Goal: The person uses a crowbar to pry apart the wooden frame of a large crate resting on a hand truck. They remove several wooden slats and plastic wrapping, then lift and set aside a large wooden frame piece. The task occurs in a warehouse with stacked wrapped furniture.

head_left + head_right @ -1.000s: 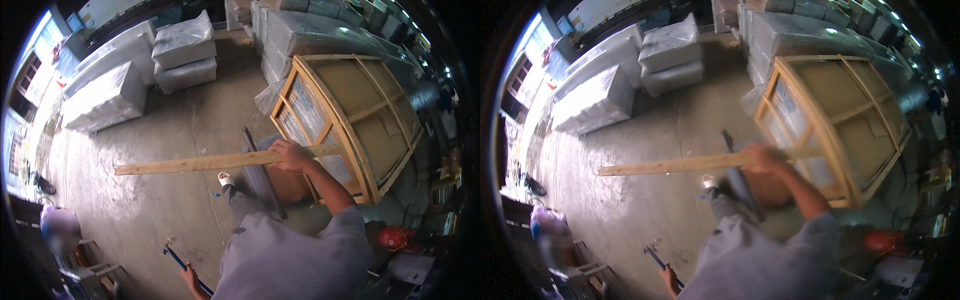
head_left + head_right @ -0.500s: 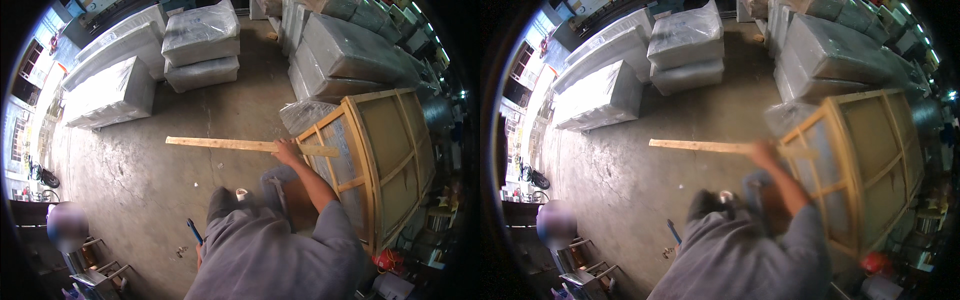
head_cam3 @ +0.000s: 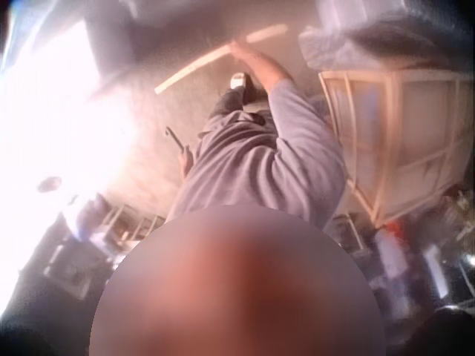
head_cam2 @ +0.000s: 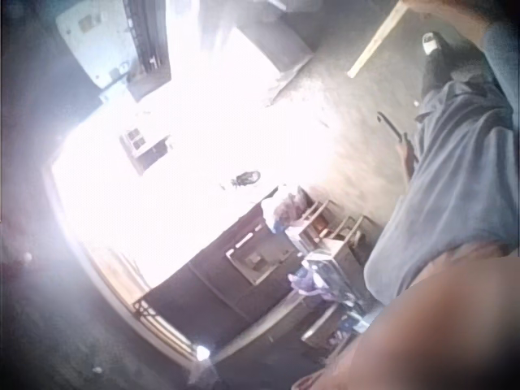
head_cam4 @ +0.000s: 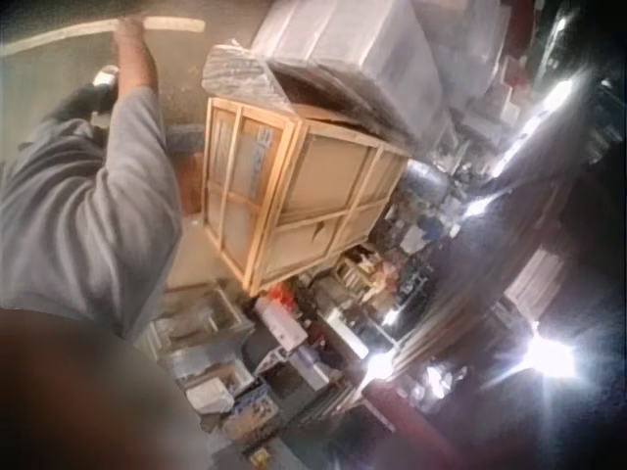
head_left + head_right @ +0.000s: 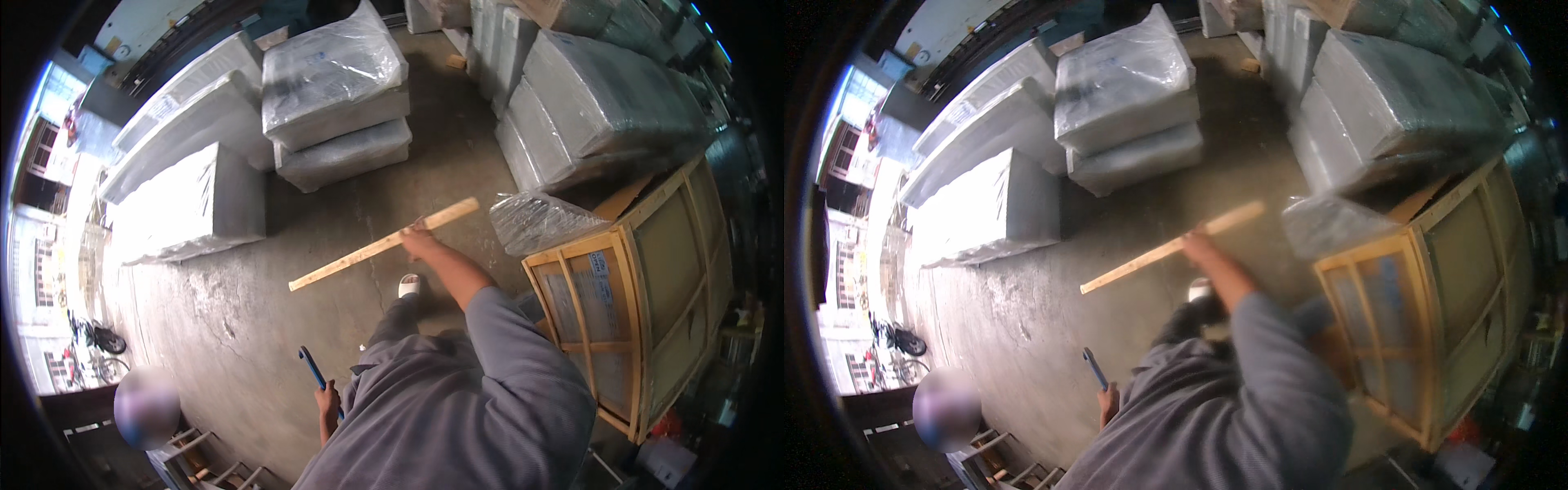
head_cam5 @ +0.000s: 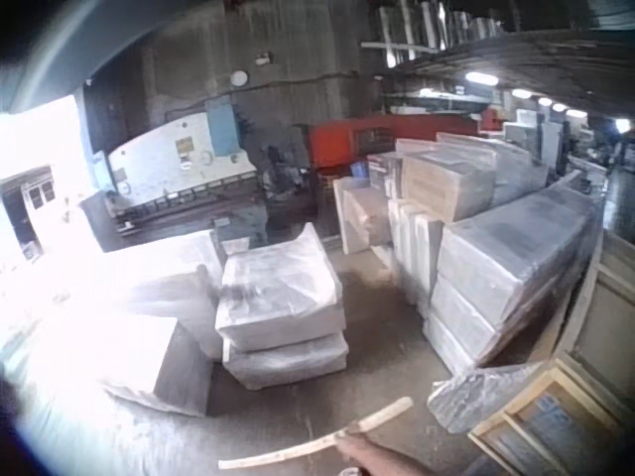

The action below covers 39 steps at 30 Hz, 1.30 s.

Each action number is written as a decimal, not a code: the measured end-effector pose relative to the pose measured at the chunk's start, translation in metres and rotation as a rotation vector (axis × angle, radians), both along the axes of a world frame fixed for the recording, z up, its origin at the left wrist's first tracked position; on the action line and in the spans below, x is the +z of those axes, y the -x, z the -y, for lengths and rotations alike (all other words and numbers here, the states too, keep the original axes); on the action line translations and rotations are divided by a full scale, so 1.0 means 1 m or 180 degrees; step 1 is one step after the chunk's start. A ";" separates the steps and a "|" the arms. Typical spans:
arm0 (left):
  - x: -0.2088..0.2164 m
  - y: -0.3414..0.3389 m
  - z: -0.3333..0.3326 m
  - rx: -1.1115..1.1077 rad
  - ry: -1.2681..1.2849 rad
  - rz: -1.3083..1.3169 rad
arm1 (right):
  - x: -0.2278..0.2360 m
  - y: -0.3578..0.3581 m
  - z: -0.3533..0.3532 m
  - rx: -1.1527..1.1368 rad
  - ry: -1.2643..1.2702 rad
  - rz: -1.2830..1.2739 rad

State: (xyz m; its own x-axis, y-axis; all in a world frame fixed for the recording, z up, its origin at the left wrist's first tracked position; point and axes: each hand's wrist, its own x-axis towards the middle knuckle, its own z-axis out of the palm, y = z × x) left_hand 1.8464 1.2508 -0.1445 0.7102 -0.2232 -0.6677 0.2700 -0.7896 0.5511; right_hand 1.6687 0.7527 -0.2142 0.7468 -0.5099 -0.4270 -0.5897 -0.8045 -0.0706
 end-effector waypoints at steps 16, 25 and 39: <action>0.000 -0.019 0.446 -0.3311 0.1352 -0.0123 | 0.048 0.250 -0.177 -0.4784 -0.1230 0.2527; 0.144 0.250 0.577 -0.6809 0.2625 0.0736 | 0.183 0.296 -0.208 -0.5671 -0.0254 0.5987; 0.221 0.588 0.441 -1.1936 0.3266 -0.0459 | 0.355 0.369 -0.362 -0.6301 0.3358 0.0998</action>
State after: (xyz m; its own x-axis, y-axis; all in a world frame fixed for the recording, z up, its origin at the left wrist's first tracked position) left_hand 1.2580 0.8096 0.0763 -0.5616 0.7782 -0.2811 0.5951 0.6159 0.5162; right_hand 1.2997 1.1149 0.1408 -0.8481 -0.3502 0.3977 -0.4977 0.7838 -0.3713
